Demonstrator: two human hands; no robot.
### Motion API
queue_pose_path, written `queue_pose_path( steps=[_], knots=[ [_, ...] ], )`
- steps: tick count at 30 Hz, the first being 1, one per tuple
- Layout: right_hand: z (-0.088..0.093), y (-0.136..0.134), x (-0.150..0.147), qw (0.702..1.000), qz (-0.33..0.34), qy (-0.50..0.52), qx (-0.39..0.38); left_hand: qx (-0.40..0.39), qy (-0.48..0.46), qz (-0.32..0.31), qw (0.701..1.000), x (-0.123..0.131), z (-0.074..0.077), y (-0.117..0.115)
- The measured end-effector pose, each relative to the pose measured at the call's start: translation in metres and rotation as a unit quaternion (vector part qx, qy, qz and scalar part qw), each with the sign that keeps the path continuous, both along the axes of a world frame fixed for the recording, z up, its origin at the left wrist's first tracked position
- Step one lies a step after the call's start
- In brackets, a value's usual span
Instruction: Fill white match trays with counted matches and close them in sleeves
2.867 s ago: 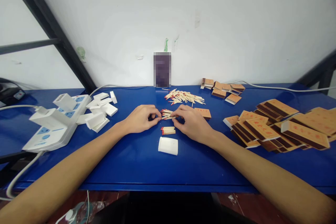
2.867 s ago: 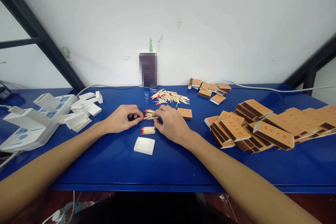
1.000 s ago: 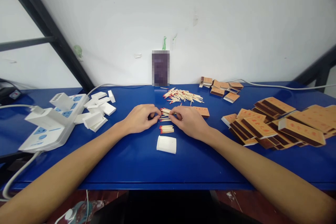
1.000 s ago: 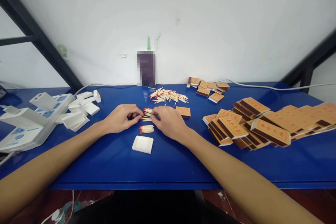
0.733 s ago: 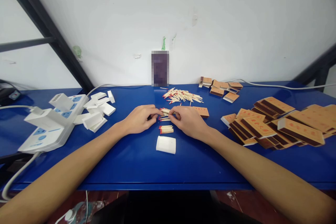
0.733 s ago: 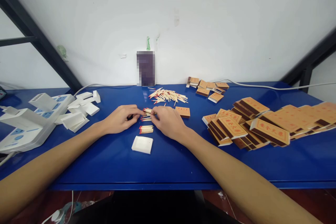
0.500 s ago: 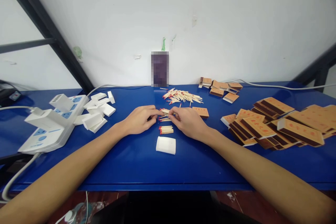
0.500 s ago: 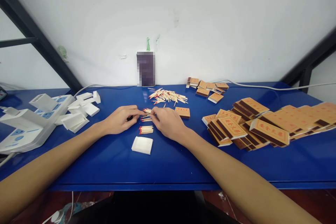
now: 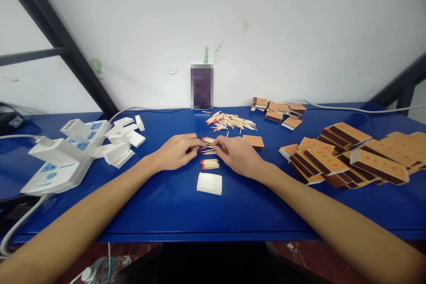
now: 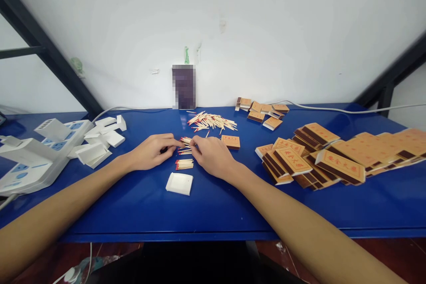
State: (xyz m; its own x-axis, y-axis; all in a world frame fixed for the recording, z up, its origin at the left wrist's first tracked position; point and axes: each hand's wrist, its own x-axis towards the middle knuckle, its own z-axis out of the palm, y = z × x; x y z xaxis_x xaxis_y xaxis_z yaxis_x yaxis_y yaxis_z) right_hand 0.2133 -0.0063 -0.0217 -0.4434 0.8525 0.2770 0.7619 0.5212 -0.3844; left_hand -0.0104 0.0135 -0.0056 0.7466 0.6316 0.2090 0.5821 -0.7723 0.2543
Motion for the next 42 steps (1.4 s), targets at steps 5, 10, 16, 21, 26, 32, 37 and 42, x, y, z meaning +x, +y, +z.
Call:
queue_pose_path(
  steps=[5, 10, 16, 21, 26, 32, 37, 42],
  knots=[
    [0.0000, 0.0006, -0.0005, 1.000, -0.001, 0.011, -0.003, -0.006, -0.011, -0.009, 1.000, -0.0001, 0.0003, -0.0001],
    [-0.0009, 0.0012, -0.0007, 1.000, -0.002, 0.016, -0.003, -0.010, -0.018, -0.009, 1.000, -0.0001, -0.0006, 0.0002],
    [0.0012, -0.0012, 0.0002, 1.000, 0.004, 0.027, -0.004, -0.004, -0.018, -0.003, 1.000, -0.0008, -0.0016, 0.0015],
    [0.0014, -0.0011, 0.0018, 0.999, 0.006, 0.039, -0.007, -0.005, -0.012, 0.000, 1.000, -0.0010, -0.0014, 0.0016],
    [0.0009, -0.0004, 0.0020, 0.999, 0.010, 0.038, -0.010, -0.005, 0.005, 0.000, 1.000, -0.0006, -0.0003, 0.0013],
    [0.0024, -0.0018, 0.0023, 1.000, 0.008, 0.016, -0.004, -0.002, 0.011, -0.001, 1.000, -0.0005, -0.0005, 0.0017],
    [0.0034, -0.0015, 0.0011, 1.000, 0.005, 0.010, 0.004, -0.002, 0.014, -0.005, 1.000, -0.0007, -0.0008, 0.0020],
    [0.0030, -0.0015, 0.0006, 1.000, 0.004, 0.014, 0.006, -0.003, 0.019, -0.003, 1.000, -0.0007, -0.0008, 0.0019]
  ],
)
